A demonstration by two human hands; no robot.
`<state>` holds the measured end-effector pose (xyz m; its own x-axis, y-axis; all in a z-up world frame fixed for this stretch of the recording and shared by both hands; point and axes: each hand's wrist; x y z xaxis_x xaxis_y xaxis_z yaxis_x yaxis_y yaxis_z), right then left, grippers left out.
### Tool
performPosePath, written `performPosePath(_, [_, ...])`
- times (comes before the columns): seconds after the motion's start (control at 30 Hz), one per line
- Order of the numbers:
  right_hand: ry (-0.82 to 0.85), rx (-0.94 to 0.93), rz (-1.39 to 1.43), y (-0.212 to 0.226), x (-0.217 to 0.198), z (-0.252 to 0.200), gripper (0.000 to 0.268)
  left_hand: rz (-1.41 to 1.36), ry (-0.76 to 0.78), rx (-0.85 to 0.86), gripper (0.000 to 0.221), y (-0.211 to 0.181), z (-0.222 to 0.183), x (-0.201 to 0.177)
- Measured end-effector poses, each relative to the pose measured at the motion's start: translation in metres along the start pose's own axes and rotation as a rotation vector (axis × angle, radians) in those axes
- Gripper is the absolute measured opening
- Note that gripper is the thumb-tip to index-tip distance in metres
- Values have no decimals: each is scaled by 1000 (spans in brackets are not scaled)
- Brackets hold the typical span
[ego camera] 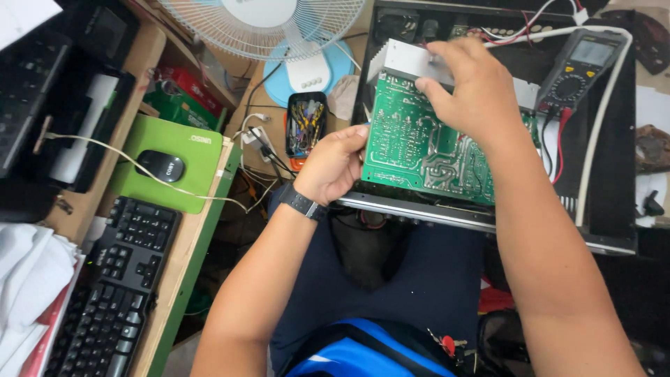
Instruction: Soldering and inspecting components on a printed circuit board during an electronics repair task.
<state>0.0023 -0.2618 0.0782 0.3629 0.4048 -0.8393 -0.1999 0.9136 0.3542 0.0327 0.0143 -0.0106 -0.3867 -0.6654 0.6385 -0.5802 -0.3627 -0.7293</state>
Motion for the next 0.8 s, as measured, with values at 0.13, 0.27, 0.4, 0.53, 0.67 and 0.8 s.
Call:
performPosePath(0.13, [61, 49, -23, 1, -2, 8, 58, -59, 55, -38, 25, -1, 3, 7])
performPosePath(0.27, [107, 106, -55, -4, -4, 15, 63, -128, 4, -151, 16, -4, 1, 24])
performPosePath(0.4, [90, 18, -69, -15, 1, 16, 57, -189, -42, -192, 12, 3, 5, 20])
performPosePath(0.53, [59, -13, -56, -5, 0, 8, 42, -177, 110, -163, 22, 4, 5, 13])
performPosePath(0.67, [29, -66, -107, -13, 8, 6, 45, -152, 93, -173, 11, 4, 8, 8])
performPosePath(0.8, [28, -82, -137, -16, 12, 6, 44, -95, 61, -177, 16, 0, 6, 9])
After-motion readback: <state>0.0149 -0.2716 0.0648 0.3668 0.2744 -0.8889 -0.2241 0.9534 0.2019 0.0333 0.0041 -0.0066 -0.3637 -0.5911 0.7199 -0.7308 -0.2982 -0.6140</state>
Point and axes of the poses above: each hand's wrist, its own z-axis towards the middle knuckle, its own x-axis out of the palm, y = z × x, and after that the axes turned 1 degree about z, right-handed
